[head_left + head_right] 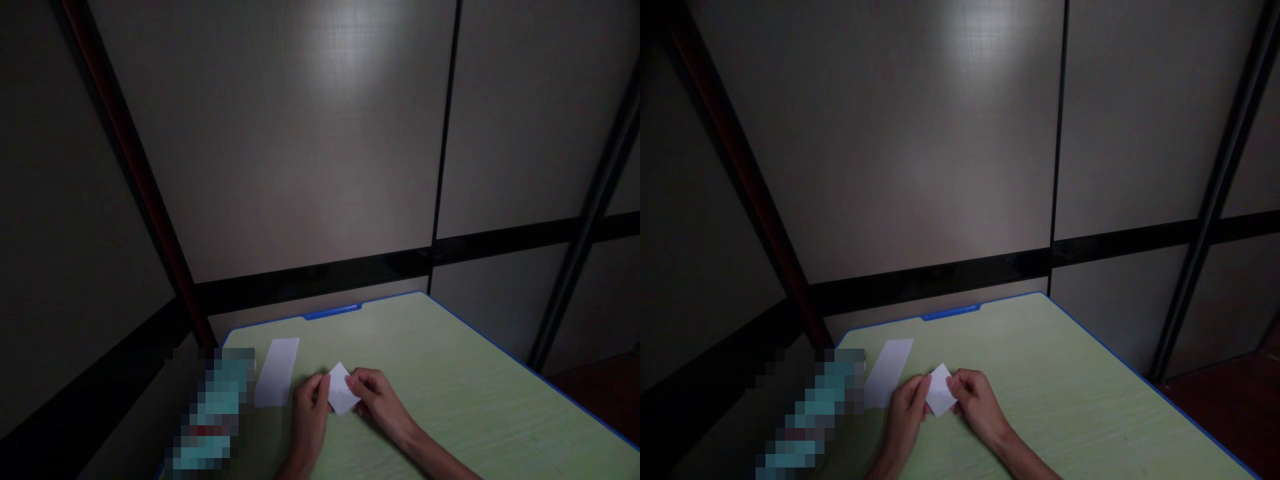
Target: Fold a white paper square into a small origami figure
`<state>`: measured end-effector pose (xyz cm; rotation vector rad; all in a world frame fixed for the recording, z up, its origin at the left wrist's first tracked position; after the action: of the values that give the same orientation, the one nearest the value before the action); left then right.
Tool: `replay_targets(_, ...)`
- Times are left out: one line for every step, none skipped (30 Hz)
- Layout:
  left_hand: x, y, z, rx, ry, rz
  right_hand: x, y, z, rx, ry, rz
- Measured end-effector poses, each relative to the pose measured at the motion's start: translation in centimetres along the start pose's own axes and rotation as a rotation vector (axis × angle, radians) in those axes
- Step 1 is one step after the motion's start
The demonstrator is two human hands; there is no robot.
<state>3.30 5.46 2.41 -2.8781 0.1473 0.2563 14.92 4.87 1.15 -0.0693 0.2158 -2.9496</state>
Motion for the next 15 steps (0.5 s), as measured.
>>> replay_targets(-0.1, 0.0, 0.0, 0.000, -0.005, -0.010, 0.0, 0.1, 0.1, 0.003, 0.007, 0.004)
replay_targets(-0.2, 0.0, 0.0, -0.001, -0.009, -0.017, 0.1, 0.1, 0.2, 0.004, 0.010, 0.012)
replay_targets(-0.3, -0.1, 0.0, -0.001, -0.011, -0.024, 0.1, 0.2, 0.3, 0.000, 0.013, 0.019)
replay_targets(-0.3, -0.1, 0.0, -0.002, -0.011, -0.026, 0.1, 0.3, 0.5, -0.006, 0.021, 0.026)
replay_targets(-0.3, -0.1, 0.0, -0.003, -0.007, -0.026, 0.2, 0.3, 0.7, -0.011, 0.034, 0.031)
replay_targets(-0.3, -0.2, 0.1, -0.005, 0.001, -0.022, 0.2, 0.4, 0.8, -0.014, 0.050, 0.032)
replay_targets(-0.2, -0.2, 0.1, -0.010, 0.013, -0.015, 0.2, 0.4, 0.9, -0.013, 0.061, 0.030)
replay_targets(-0.1, -0.3, 0.2, -0.020, 0.029, -0.001, 0.1, 0.4, 0.9, -0.014, 0.066, 0.026)
replay_targets(0.1, -0.3, 0.3, -0.035, 0.047, 0.014, 0.1, 0.4, 0.9, -0.015, 0.064, 0.019)
replay_targets(0.2, -0.4, 0.4, -0.051, 0.069, 0.029, 0.1, 0.4, 0.9, -0.014, 0.054, 0.014)
replay_targets(0.3, -0.4, 0.5, -0.066, 0.092, 0.043, 0.0, 0.3, 0.9, -0.014, 0.040, 0.006)
replay_targets(0.5, -0.4, 0.6, -0.078, 0.116, 0.056, -0.1, 0.2, 0.8, -0.014, 0.025, -0.001)
replay_targets(0.6, -0.5, 0.7, -0.086, 0.138, 0.069, -0.1, 0.2, 0.8, -0.015, 0.011, -0.004)
replay_targets(0.7, -0.5, 0.7, -0.089, 0.157, 0.084, -0.2, 0.1, 0.7, -0.015, -0.002, -0.006)
replay_targets(0.8, -0.5, 0.8, -0.089, 0.170, 0.101, -0.2, 0.1, 0.6, -0.015, -0.014, -0.005)
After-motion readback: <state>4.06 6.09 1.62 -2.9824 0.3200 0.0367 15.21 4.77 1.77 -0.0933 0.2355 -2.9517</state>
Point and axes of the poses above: each hand's wrist, its own y-axis away from the middle knuckle, its own x-axis out of the palm, z = x × y, the point moved 5 cm from there along -y, towards the middle knuckle, and after that the axes turned 6 degrees about z, right-handed, at the moved point
